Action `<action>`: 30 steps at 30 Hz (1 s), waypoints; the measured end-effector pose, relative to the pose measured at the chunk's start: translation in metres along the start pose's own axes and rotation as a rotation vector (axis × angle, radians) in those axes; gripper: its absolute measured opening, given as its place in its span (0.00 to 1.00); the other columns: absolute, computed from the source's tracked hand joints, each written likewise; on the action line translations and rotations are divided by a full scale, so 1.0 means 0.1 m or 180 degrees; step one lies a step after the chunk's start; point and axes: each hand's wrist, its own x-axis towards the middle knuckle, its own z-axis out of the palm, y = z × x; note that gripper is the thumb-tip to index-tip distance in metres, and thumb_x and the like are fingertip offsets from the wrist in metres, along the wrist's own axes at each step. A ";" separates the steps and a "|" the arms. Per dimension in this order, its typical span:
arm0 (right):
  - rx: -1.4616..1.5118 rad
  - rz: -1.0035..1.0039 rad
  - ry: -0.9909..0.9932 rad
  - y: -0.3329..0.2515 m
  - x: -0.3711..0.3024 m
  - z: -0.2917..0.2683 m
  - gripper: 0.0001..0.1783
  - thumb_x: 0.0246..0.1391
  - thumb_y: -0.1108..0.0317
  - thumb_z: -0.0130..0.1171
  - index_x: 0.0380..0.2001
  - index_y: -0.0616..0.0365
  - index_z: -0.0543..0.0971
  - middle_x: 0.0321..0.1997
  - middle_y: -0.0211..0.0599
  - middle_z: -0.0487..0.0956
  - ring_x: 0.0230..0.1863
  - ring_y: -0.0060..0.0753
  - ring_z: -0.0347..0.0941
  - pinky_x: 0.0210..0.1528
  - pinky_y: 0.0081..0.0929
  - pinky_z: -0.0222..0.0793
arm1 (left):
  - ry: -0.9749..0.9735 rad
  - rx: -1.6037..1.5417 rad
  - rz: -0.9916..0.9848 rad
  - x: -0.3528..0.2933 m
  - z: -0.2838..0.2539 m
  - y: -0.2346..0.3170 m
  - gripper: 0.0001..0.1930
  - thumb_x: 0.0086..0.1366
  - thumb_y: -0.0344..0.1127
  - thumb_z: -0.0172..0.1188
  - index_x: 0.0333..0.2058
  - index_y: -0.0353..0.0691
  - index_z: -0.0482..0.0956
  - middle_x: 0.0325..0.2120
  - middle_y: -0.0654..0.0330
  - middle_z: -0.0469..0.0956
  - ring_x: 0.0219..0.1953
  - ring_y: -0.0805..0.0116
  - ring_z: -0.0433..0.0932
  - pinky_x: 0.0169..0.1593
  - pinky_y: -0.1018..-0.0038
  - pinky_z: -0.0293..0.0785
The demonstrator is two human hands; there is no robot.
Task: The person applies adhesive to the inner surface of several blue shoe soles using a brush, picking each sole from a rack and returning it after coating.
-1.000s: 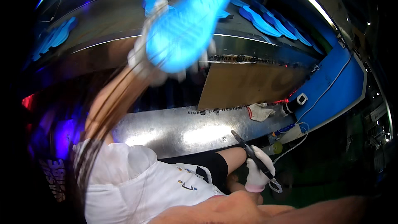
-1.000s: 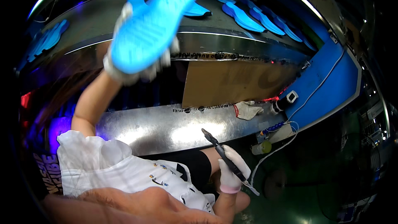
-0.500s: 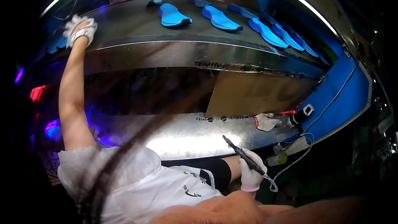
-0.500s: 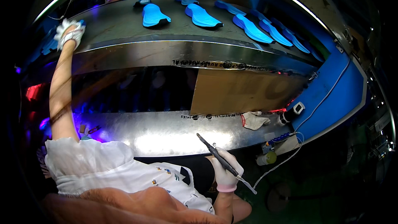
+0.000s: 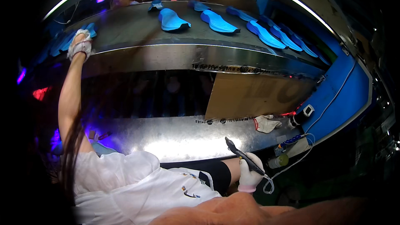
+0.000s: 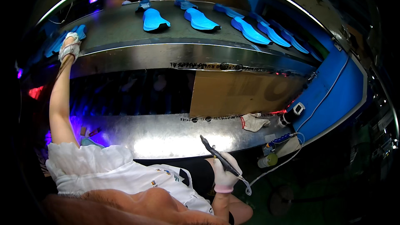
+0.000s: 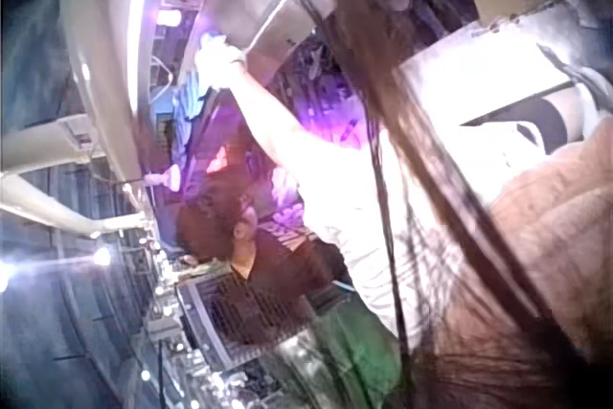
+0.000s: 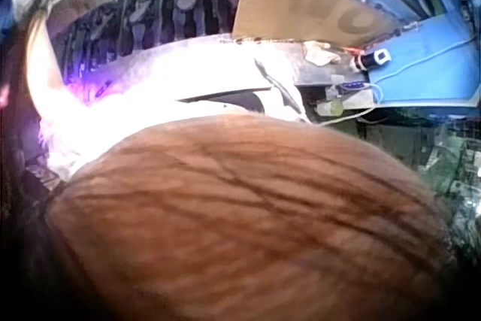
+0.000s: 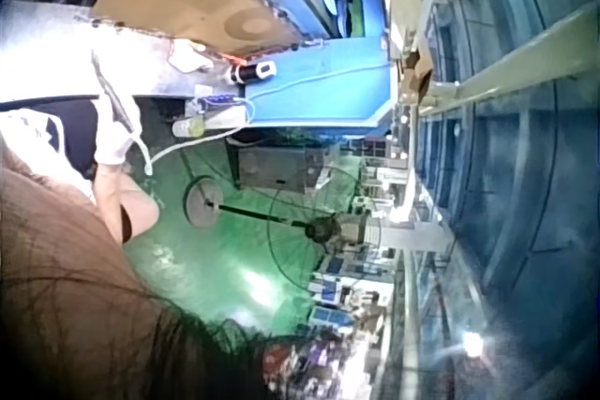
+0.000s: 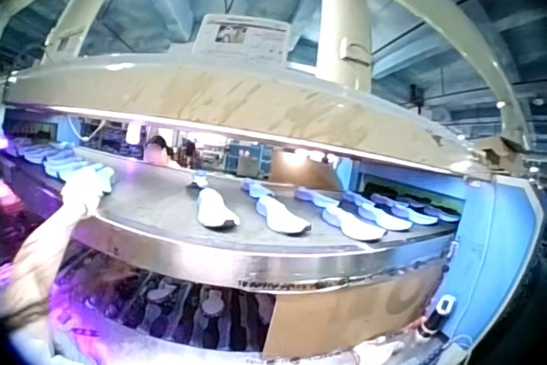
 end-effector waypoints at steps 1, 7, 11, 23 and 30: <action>-0.0003 0.0119 0.0112 0.11 -0.02 -0.04 0.14 0.46 0.81 0.63 0.39 0.69 0.79 0.37 0.40 0.82 0.34 0.29 0.80 0.38 0.22 0.76 | -0.0001 -0.0465 0.0239 -0.15 -0.03 0.24 0.18 0.62 0.48 0.60 0.43 0.41 0.80 0.41 0.50 0.80 0.45 0.56 0.80 0.48 0.62 0.74; 0.1008 0.0561 0.0817 0.13 0.04 0.02 0.11 0.58 0.77 0.54 0.45 0.68 0.73 0.37 0.46 0.80 0.21 0.20 0.73 0.27 0.15 0.71 | 0.1217 -0.3029 0.1355 -1.63 -0.35 1.45 0.10 0.60 0.32 0.64 0.40 0.38 0.79 0.37 0.60 0.79 0.38 0.68 0.78 0.46 0.71 0.75; 0.1096 0.0895 0.1223 0.18 0.04 0.05 0.13 0.54 0.83 0.56 0.44 0.69 0.74 0.38 0.46 0.81 0.26 0.23 0.77 0.27 0.13 0.74 | 0.1529 -0.2210 0.3124 -2.89 -0.46 1.72 0.10 0.56 0.26 0.63 0.38 0.40 0.81 0.36 0.57 0.78 0.42 0.56 0.78 0.47 0.67 0.73; 0.0979 0.1195 0.1837 0.44 0.09 -0.21 0.10 0.52 0.78 0.60 0.40 0.66 0.76 0.28 0.34 0.78 0.22 0.18 0.71 0.22 0.14 0.69 | -0.2102 -0.4281 0.3099 -5.34 1.12 2.13 0.18 0.49 0.31 0.71 0.41 0.42 0.79 0.51 0.43 0.73 0.49 0.47 0.77 0.51 0.62 0.75; 0.1282 0.1129 0.1842 0.49 0.09 -0.14 0.11 0.53 0.75 0.61 0.41 0.65 0.76 0.26 0.31 0.76 0.20 0.17 0.69 0.22 0.14 0.66 | -0.6680 -0.5124 -0.2335 -4.94 1.08 2.75 0.44 0.65 0.73 0.35 0.61 0.39 0.64 0.57 0.44 0.67 0.52 0.49 0.74 0.55 0.53 0.72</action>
